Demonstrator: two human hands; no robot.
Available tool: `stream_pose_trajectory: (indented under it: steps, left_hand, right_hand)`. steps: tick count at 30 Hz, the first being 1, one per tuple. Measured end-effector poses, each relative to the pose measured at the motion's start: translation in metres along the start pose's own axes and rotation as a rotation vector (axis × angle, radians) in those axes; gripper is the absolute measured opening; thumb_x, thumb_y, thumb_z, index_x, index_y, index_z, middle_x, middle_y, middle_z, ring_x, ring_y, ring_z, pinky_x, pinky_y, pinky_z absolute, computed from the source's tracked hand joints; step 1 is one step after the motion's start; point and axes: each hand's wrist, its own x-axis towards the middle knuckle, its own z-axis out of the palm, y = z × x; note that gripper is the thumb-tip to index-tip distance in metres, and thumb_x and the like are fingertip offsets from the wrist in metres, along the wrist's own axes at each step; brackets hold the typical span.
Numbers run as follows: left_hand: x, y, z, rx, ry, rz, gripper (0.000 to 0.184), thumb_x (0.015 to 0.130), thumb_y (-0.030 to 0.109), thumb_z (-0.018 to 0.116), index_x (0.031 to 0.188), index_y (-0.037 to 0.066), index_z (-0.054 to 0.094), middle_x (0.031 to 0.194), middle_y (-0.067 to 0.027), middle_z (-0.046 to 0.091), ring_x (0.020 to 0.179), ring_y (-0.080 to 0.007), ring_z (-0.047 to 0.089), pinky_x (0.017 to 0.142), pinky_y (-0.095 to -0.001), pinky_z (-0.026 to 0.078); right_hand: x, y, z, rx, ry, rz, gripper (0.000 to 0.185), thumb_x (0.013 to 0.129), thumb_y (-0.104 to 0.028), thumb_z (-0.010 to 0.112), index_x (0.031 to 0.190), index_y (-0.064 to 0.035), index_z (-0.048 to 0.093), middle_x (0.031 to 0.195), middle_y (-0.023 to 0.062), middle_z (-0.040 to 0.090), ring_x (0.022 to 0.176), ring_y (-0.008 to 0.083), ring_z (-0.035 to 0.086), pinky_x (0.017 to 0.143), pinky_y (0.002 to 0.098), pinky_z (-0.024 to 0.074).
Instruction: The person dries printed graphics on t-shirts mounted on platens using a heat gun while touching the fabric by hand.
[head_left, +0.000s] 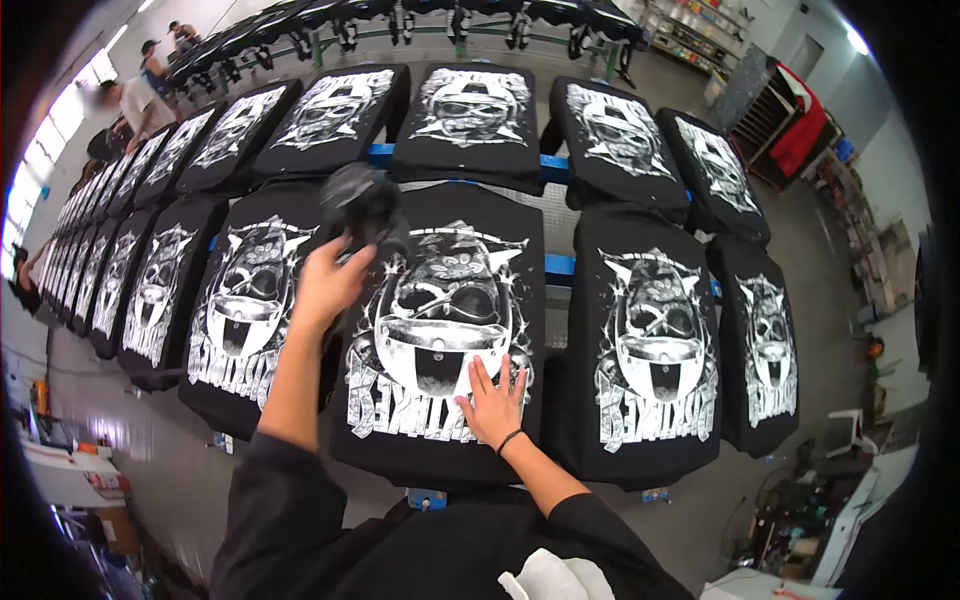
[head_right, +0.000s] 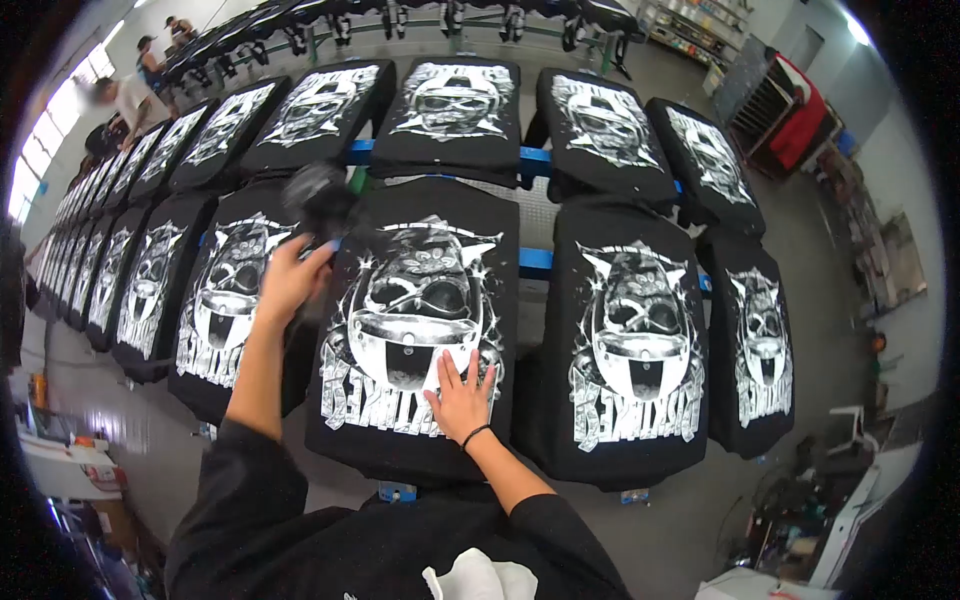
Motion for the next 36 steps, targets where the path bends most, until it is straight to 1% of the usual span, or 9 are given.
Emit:
stream_pose_trajectory:
  steps: [3,7,11,14,19,20,26,28,36]
  left_hand:
    - [-0.079,-0.021,-0.03,-0.15,0.134,-0.149,0.039,0.092,0.019,0.07,0.123,0.0,0.057,0.061,0.0046,0.051,0.046,-0.0028,0.043,0.041,-0.0202,0.03]
    - [-0.165,-0.031,-0.04,0.023,0.16,-0.128,0.019,0.096,0.018,0.065,0.097,0.002,0.056,0.062,0.0019,0.05,0.046,-0.0049,0.045,0.04,-0.022,0.033]
    - [-0.232,-0.005,0.005,-0.049,0.179,-0.342,0.033,0.095,0.018,0.065,0.12,-0.002,0.056,0.067,-0.0008,0.054,0.052,-0.0073,0.049,0.045,-0.0228,0.039]
    - [-0.258,0.027,0.063,-0.061,0.006,-0.275,0.024,0.094,0.012,0.065,0.114,-0.001,0.06,0.067,0.0001,0.055,0.051,-0.0061,0.048,0.046,-0.0222,0.039]
    - [-0.289,0.072,0.192,-0.093,-0.137,-0.228,0.028,0.093,0.01,0.066,0.118,-0.003,0.061,0.068,0.0011,0.056,0.053,-0.0049,0.048,0.047,-0.0217,0.038]
    - [-0.294,0.076,0.217,-0.106,-0.154,-0.246,0.03,0.093,0.011,0.067,0.118,-0.003,0.061,0.07,0.0004,0.057,0.054,-0.0054,0.05,0.048,-0.0218,0.039]
    - [-0.304,0.106,0.316,-0.1,-0.144,-0.241,0.039,0.093,0.017,0.068,0.122,-0.007,0.057,0.068,0.0005,0.057,0.053,-0.0042,0.05,0.047,-0.0217,0.04]
    - [-0.299,0.103,0.33,0.009,-0.039,-0.22,0.041,0.093,0.019,0.069,0.122,-0.007,0.057,0.066,0.001,0.057,0.052,-0.0035,0.049,0.046,-0.0213,0.039]
    - [-0.31,0.111,0.342,0.134,0.01,-0.201,0.037,0.093,0.021,0.07,0.119,-0.004,0.06,0.067,0.0017,0.056,0.051,-0.0041,0.049,0.045,-0.0216,0.038]
  right_hand:
    - [0.004,0.001,-0.006,-0.054,-0.103,-0.021,0.073,0.099,-0.054,0.04,0.154,-0.0074,0.032,0.163,0.0033,0.025,0.149,0.0479,0.006,0.114,0.0704,0.0072]
    - [0.003,0.012,-0.003,0.009,-0.08,-0.093,0.07,0.099,-0.051,0.043,0.15,-0.0048,0.038,0.162,0.0083,0.024,0.15,0.0453,0.007,0.115,0.0687,0.0074]
    - [-0.004,0.044,-0.021,0.019,0.056,-0.191,0.061,0.099,-0.044,0.046,0.145,-0.0045,0.045,0.156,0.0096,0.036,0.146,0.0449,0.02,0.113,0.0681,0.015]
    - [-0.03,0.095,-0.041,0.066,0.13,-0.229,0.053,0.097,-0.036,0.051,0.14,-0.0052,0.05,0.148,0.0092,0.046,0.141,0.0437,0.031,0.112,0.0669,0.0203]
    - [-0.113,0.225,-0.126,0.441,0.138,-0.017,0.049,0.087,-0.021,0.065,0.132,-0.0044,0.054,0.13,0.016,0.056,0.124,0.047,0.045,0.1,0.0669,0.0332]
    - [-0.134,0.255,-0.136,0.124,0.37,-0.033,0.048,0.086,-0.019,0.065,0.131,-0.0047,0.055,0.126,0.0172,0.06,0.123,0.0451,0.047,0.101,0.0646,0.0324]
    - [-0.25,0.423,-0.143,0.074,0.435,0.377,0.049,0.1,-0.031,0.052,0.14,-0.0037,0.051,0.151,0.0127,0.044,0.139,0.0442,0.036,0.111,0.0614,0.0244]
    - [-0.269,0.446,-0.138,0.145,0.421,0.452,0.053,0.101,-0.03,0.05,0.145,-0.0006,0.044,0.153,0.016,0.041,0.139,0.043,0.036,0.114,0.0506,0.0283]
    - [-0.288,0.45,-0.118,0.421,0.355,0.504,0.063,0.102,-0.032,0.05,0.15,0.0031,0.032,0.15,0.0237,0.041,0.137,0.0391,0.04,0.114,0.0437,0.0308]
